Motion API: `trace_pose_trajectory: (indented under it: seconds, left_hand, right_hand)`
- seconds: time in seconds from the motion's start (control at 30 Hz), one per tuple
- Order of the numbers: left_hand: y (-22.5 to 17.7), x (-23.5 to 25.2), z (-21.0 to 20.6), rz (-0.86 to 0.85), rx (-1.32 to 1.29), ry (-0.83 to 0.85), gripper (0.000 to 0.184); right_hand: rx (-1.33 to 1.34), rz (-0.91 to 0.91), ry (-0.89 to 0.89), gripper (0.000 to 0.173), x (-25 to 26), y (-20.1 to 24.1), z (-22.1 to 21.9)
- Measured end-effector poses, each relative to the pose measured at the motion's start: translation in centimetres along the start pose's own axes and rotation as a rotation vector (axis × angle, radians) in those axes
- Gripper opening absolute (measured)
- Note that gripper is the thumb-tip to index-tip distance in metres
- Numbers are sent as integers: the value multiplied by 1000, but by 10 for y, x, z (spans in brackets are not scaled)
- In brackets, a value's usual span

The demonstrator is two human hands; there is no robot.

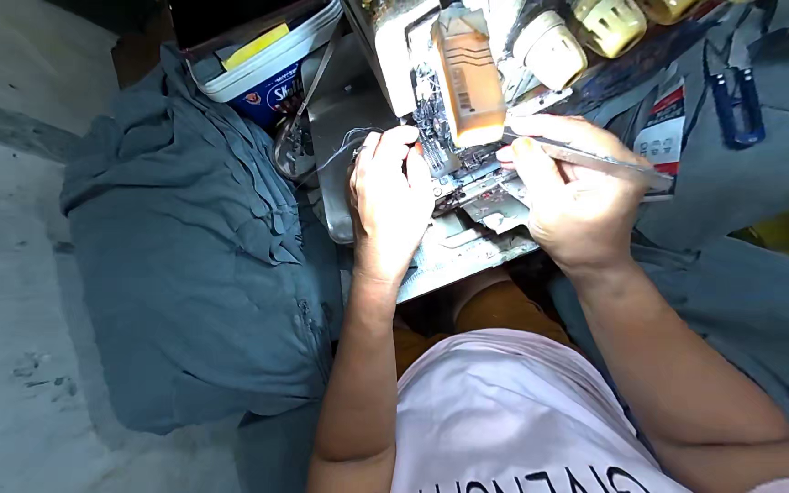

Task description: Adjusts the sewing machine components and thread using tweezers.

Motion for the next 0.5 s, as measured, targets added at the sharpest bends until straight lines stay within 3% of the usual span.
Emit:
trace_pose_trajectory:
  seconds: [0.5]
  left_hand:
    - [0, -1, -3, -17, 1, 11, 23]
  right_hand:
    - [46, 96, -18, 16, -5, 0, -6]
Point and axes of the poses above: each hand's wrist, its own x-axis towards the middle knuckle, its own z-axis out of the back of the hand, y = z × x, the point moved 10 cm from there along x, towards the middle knuckle, and after that the axes turned 10 degrees about -y, right-handed, at the moved point
